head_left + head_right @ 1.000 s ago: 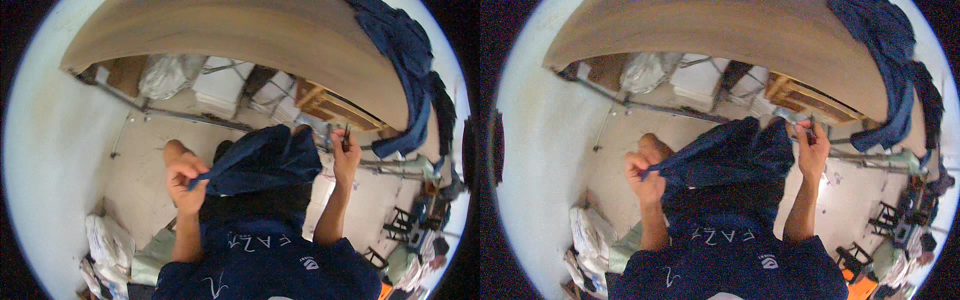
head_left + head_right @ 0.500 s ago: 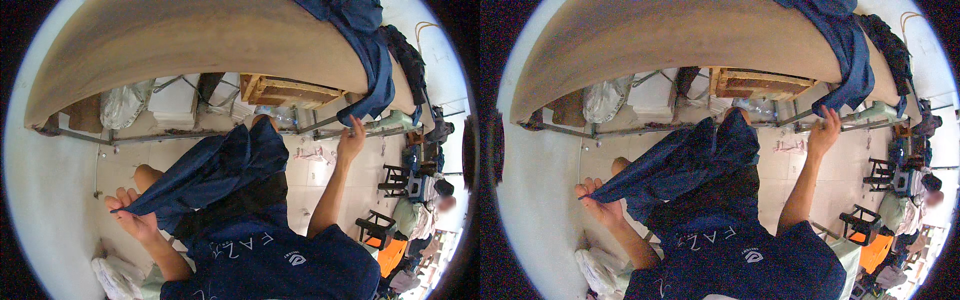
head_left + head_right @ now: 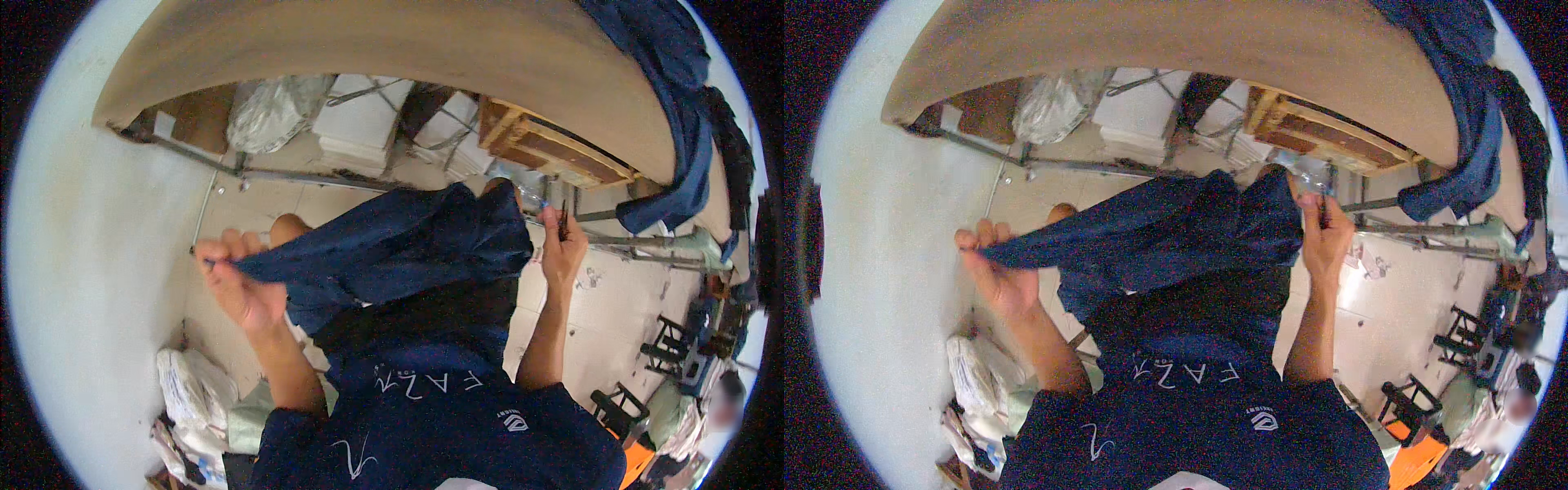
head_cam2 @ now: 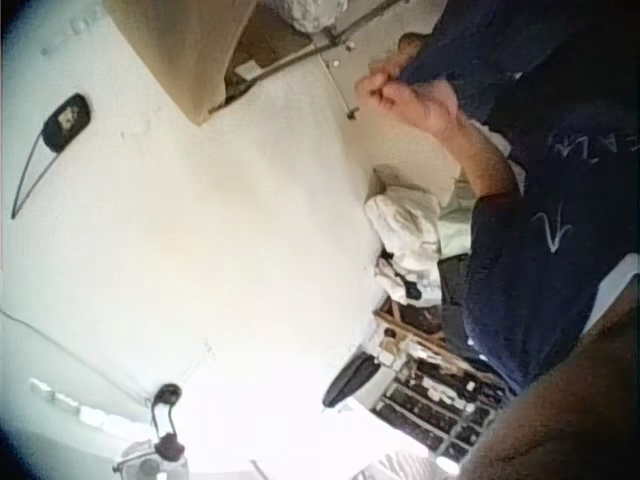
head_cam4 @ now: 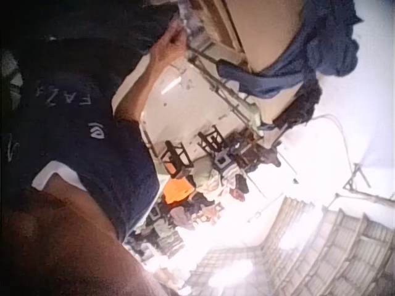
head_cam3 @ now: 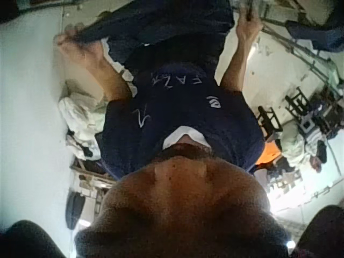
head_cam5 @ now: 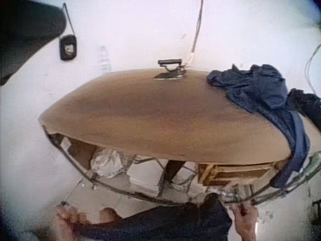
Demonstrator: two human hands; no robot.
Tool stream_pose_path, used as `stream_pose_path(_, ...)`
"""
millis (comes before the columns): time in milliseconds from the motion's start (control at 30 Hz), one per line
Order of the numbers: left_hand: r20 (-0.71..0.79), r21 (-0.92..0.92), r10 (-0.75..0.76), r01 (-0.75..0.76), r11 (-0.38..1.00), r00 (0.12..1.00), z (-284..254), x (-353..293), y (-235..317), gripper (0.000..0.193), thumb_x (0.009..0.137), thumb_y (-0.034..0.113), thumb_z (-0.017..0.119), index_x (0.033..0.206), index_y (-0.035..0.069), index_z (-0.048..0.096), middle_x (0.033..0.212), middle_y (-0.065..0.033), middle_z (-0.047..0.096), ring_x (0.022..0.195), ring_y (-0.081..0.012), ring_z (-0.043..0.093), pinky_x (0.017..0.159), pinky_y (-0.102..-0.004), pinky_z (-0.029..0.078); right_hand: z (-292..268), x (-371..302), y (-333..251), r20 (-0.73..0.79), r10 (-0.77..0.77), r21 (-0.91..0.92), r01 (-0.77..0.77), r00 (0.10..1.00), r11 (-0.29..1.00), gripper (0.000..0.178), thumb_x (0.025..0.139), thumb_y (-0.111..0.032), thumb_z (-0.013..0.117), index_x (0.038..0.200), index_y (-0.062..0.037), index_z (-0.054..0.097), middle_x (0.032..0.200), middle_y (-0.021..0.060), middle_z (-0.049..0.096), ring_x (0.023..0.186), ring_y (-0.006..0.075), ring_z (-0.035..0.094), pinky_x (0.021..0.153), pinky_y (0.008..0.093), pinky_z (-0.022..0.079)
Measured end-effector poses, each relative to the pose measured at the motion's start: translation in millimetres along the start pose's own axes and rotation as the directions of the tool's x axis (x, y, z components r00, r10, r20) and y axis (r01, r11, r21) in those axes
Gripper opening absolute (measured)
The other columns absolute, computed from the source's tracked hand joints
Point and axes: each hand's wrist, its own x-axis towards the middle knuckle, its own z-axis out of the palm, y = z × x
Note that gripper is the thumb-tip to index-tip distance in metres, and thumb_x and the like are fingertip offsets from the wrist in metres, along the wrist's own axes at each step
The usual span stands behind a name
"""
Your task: The person sits and uses a seam ripper to remove stitches from a dark blue garment. They repeatedly pull threads, inspect the fabric, and continue removing stitching along seams.
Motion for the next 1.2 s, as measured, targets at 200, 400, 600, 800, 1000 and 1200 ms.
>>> stream_pose_path(200, -0.231, 0.388, -0.058, 0.147, 0.910, 0.971, -43.9, 37.2, -38.4, 0.047, 0.093, 0.023, 0.068, 0.131, 0.003, 0.049, 0.108, -0.0084, 0.060, 0.095, -0.0156, 0.055, 0.088, -0.0305, 0.043, 58.4, -5.2, -42.1, 0.159, -0.047, 0.063, 0.038, 0.986, 0.997, 0.023, 0.095, -0.023, 0.062, 0.099, -0.0018, 0.069, 0.080, 0.0091, 0.067, 0.072, 0.0216, 0.064, 0.069, 0.0331, 0.049)
stream_pose_path(400, 0.156, 0.955, -0.545, -0.266, -0.129, 0.824, -84.4, -66.5, -77.6, 0.071, 0.080, 0.038, 0.075, 0.139, 0.009, 0.046, 0.125, -0.0185, 0.057, 0.109, -0.0376, 0.056, 0.099, -0.0504, 0.036, 75.1, -17.0, 15.7, 0.453, -0.343, -0.027, 0.397, 0.823, 0.917, 0.038, 0.081, -0.024, 0.076, 0.113, -0.0070, 0.065, 0.101, 0.0130, 0.059, 0.084, 0.0311, 0.065, 0.071, 0.0392, 0.053)
stream_pose_path(600, -0.119, 0.987, -0.570, 0.034, -0.157, 0.813, -110.0, -88.0, -91.0, 0.027, 0.089, 0.032, 0.066, 0.104, 0.009, 0.069, 0.102, -0.0148, 0.069, 0.089, -0.0350, 0.065, 0.084, -0.0437, 0.047, 83.2, -36.5, 58.6, 0.661, -0.163, -0.425, 0.544, 0.733, 0.724, 0.068, 0.067, -0.039, 0.083, 0.127, -0.0179, 0.057, 0.115, 0.0090, 0.057, 0.089, 0.0324, 0.067, 0.072, 0.0427, 0.056)
stream_pose_path(800, -0.481, 0.388, -0.411, 0.609, 0.692, 0.774, -95.7, -32.5, -28.5, 0.030, 0.095, 0.031, 0.063, 0.101, 0.002, 0.068, 0.092, -0.0063, 0.070, 0.077, -0.0174, 0.065, 0.074, -0.0300, 0.051, 111.7, -15.5, 50.6, 0.676, -0.279, -0.275, 0.585, 0.682, 0.763, 0.072, 0.068, -0.044, 0.082, 0.129, -0.0159, 0.056, 0.114, 0.0107, 0.060, 0.092, 0.0343, 0.066, 0.072, 0.0439, 0.056)
stream_pose_path(1000, -0.545, -0.122, -0.453, 0.468, 0.875, 0.706, -106.3, 3.6, 77.1, 0.041, 0.093, 0.035, 0.063, 0.116, 0.001, 0.065, 0.113, -0.0156, 0.068, 0.102, -0.0270, 0.066, 0.095, -0.0416, 0.051, 163.8, -39.3, 58.3, 0.805, -0.008, -0.448, 0.617, 0.593, 0.647, 0.064, 0.074, -0.035, 0.079, 0.129, -0.0116, 0.055, 0.112, 0.0143, 0.063, 0.086, 0.0367, 0.067, 0.072, 0.0449, 0.055)
stream_pose_path(1200, -0.633, 0.652, 0.096, 0.463, 0.601, 0.768, -138.4, -15.0, 169.9, 0.041, 0.092, 0.028, 0.066, 0.120, -0.001, 0.060, 0.110, -0.0126, 0.065, 0.103, -0.0236, 0.061, 0.094, -0.0355, 0.047, 60.0, 14.5, 45.7, 0.692, -0.104, 0.078, 0.070, 0.715, 0.995, 0.037, 0.079, -0.022, 0.076, 0.107, 0.0009, 0.066, 0.093, 0.0134, 0.070, 0.083, 0.0234, 0.065, 0.077, 0.0348, 0.051)
